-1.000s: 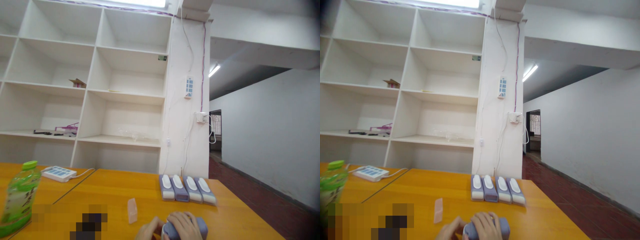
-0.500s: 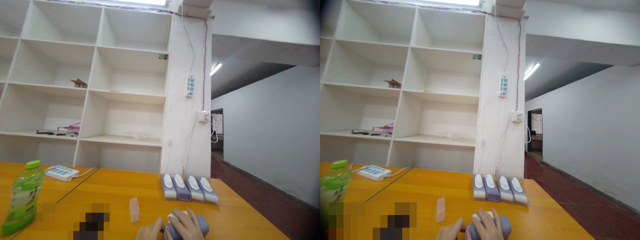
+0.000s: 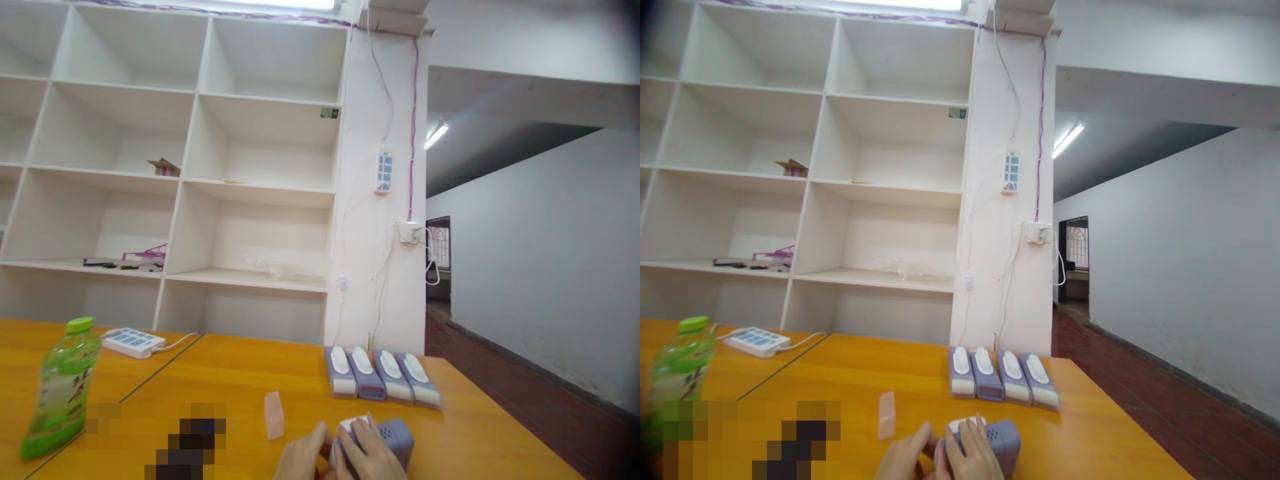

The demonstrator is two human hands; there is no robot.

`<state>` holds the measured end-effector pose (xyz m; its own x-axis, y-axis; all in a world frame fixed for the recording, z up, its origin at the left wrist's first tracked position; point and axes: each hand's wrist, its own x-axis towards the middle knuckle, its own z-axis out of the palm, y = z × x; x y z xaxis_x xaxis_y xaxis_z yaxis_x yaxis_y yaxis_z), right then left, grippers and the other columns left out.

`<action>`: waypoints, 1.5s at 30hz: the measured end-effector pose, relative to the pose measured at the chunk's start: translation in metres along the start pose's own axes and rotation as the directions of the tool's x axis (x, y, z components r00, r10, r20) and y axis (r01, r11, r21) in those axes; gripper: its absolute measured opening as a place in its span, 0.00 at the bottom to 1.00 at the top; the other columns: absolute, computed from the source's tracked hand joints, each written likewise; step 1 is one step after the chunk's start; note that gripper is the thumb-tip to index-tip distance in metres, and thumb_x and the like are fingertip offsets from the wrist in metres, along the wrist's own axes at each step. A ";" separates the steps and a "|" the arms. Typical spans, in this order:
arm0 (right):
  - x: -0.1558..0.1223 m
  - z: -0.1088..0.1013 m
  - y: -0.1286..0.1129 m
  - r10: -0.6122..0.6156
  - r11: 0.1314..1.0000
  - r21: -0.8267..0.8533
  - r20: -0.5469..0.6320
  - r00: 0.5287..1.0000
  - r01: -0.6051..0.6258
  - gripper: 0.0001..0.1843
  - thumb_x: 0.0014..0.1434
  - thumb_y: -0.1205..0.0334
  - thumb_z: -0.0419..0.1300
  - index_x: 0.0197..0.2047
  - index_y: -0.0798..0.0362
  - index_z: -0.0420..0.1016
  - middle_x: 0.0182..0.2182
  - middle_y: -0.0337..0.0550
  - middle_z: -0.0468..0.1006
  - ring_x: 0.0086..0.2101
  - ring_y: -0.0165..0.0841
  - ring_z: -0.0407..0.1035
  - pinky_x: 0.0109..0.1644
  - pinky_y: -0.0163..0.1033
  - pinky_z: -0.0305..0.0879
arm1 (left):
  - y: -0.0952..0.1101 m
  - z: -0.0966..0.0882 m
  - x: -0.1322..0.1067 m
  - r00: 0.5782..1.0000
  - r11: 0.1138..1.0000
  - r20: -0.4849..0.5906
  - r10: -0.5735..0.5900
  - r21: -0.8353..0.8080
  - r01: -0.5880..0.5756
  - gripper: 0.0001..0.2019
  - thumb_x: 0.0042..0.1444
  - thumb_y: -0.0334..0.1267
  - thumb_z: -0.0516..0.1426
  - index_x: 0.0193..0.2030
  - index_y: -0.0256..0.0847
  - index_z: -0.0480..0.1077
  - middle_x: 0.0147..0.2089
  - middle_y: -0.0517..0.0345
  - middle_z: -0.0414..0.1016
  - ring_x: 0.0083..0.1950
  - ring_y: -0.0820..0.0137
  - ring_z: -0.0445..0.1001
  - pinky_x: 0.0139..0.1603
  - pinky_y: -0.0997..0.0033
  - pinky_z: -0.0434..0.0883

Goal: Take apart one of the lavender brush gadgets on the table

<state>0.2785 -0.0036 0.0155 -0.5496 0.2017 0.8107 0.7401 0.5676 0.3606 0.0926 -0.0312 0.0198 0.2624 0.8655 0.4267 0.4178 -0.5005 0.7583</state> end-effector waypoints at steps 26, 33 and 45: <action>0.016 -0.050 0.011 -0.034 0.988 0.153 0.144 0.989 0.012 0.27 0.55 0.48 0.66 0.56 0.45 0.71 0.43 0.40 0.81 0.42 0.38 0.76 0.51 0.42 0.69 | -0.001 -0.002 -0.005 0.999 0.937 0.033 0.035 -0.348 -0.022 0.25 0.53 0.62 0.60 0.39 0.41 0.62 0.35 0.60 0.67 0.38 0.70 0.68 0.40 0.73 0.64; 0.007 -0.042 0.023 0.011 1.000 0.001 0.113 0.994 -0.011 0.39 0.45 0.39 0.68 0.57 0.47 0.70 0.42 0.41 0.82 0.39 0.42 0.76 0.48 0.48 0.63 | 0.008 -0.006 -0.005 0.982 0.935 -0.147 -0.123 -0.349 0.065 0.24 0.55 0.63 0.56 0.43 0.43 0.64 0.30 0.63 0.69 0.30 0.69 0.70 0.32 0.74 0.66; 0.005 -0.048 0.022 0.036 0.998 0.044 0.163 0.986 -0.044 0.34 0.47 0.51 0.68 0.58 0.44 0.69 0.46 0.39 0.81 0.42 0.41 0.76 0.49 0.45 0.65 | 0.000 -0.041 -0.013 0.958 0.659 -0.285 -0.012 0.718 0.222 0.19 0.63 0.38 0.50 0.59 0.41 0.69 0.62 0.43 0.70 0.67 0.51 0.62 0.63 0.50 0.58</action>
<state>0.3104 -0.0282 0.0496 -0.5782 0.3494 0.7373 0.7459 0.5925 0.3041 0.0537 -0.0417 0.0340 -0.0017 0.8414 0.5405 0.9586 -0.1525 0.2404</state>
